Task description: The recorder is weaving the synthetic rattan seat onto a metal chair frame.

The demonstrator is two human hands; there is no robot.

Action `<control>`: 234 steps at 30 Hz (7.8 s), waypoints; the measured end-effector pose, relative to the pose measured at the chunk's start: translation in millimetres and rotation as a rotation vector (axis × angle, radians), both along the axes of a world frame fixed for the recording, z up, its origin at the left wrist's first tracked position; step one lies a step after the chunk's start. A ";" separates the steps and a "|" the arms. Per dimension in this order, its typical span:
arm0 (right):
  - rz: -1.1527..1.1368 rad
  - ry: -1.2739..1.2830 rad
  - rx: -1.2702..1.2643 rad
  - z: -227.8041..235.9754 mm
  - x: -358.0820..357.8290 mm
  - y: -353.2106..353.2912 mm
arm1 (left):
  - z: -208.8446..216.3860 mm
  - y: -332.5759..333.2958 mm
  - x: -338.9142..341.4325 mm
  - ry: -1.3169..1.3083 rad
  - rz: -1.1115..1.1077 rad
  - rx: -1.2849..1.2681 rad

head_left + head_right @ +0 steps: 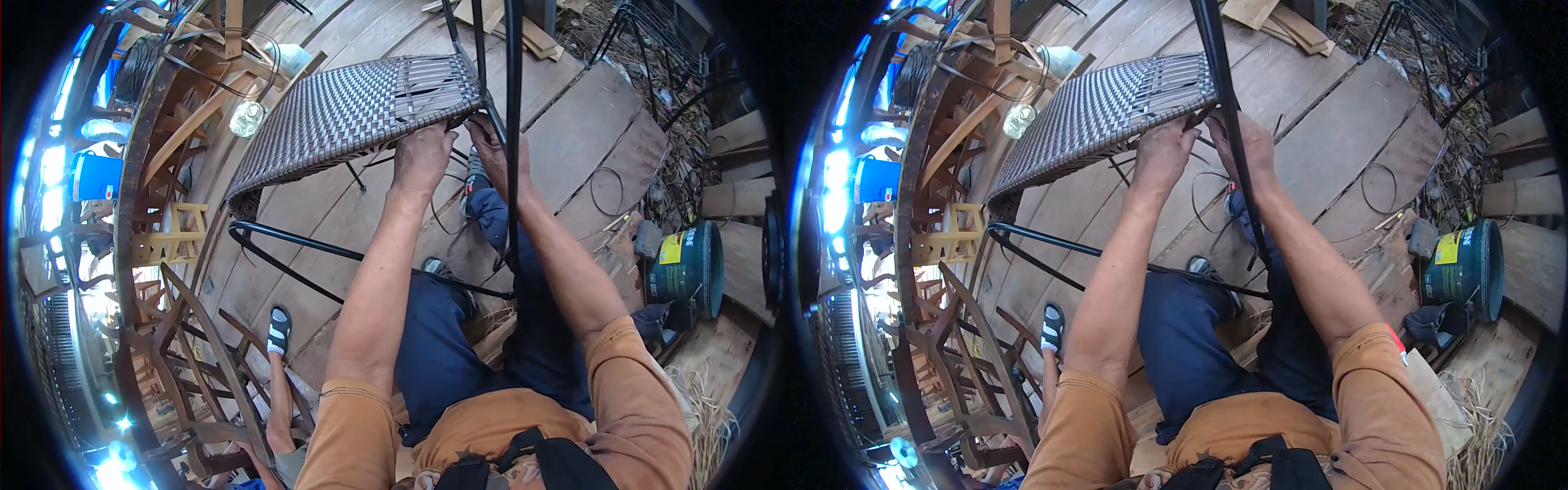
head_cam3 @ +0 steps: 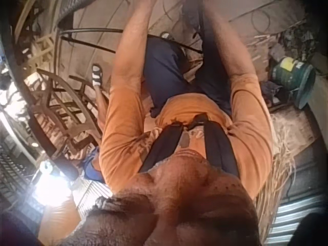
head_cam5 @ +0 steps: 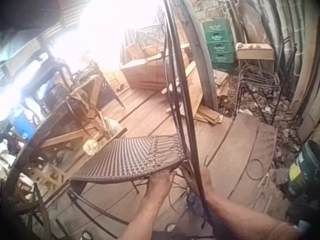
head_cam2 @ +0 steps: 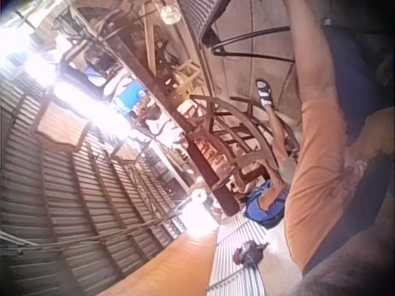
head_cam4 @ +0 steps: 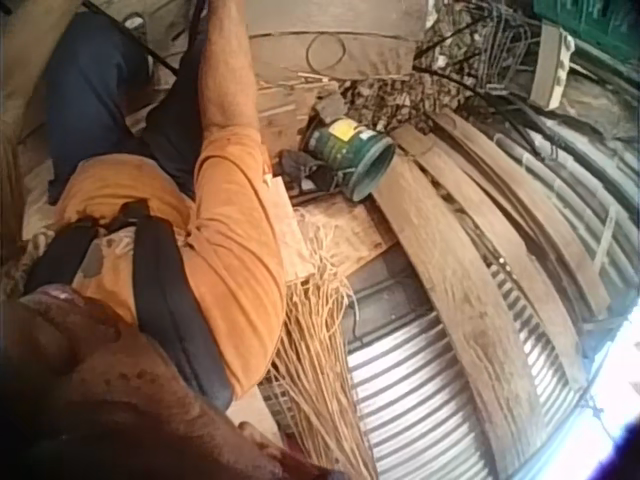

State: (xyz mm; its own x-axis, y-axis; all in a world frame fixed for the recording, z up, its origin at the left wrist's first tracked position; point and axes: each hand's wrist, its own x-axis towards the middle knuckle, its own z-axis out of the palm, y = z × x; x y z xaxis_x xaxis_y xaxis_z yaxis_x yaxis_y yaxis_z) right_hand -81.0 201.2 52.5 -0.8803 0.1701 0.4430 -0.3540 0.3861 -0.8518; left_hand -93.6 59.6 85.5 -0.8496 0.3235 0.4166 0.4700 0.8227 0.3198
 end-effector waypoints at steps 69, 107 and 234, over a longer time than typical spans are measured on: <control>0.516 -0.328 -0.245 -6.3 -39.3 18.9 | 6.1 -4.8 19.1 0.109 -0.043 -0.049; 0.586 -0.366 -0.258 -30.2 -48.0 13.8 | -32.2 33.8 46.3 -0.644 0.095 2.091; 0.260 -0.304 -0.310 8.4 66.9 -41.2 | 38.0 -7.6 93.0 -0.300 0.301 0.397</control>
State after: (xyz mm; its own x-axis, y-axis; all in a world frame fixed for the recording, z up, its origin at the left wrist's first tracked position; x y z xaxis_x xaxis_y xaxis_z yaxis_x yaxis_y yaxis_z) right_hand -14.1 160.0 60.9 -0.9923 0.0109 0.1231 -0.1227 0.0311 -0.9920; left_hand -0.6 52.0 123.4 -0.9797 -0.0822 0.1830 0.0750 0.6961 0.7140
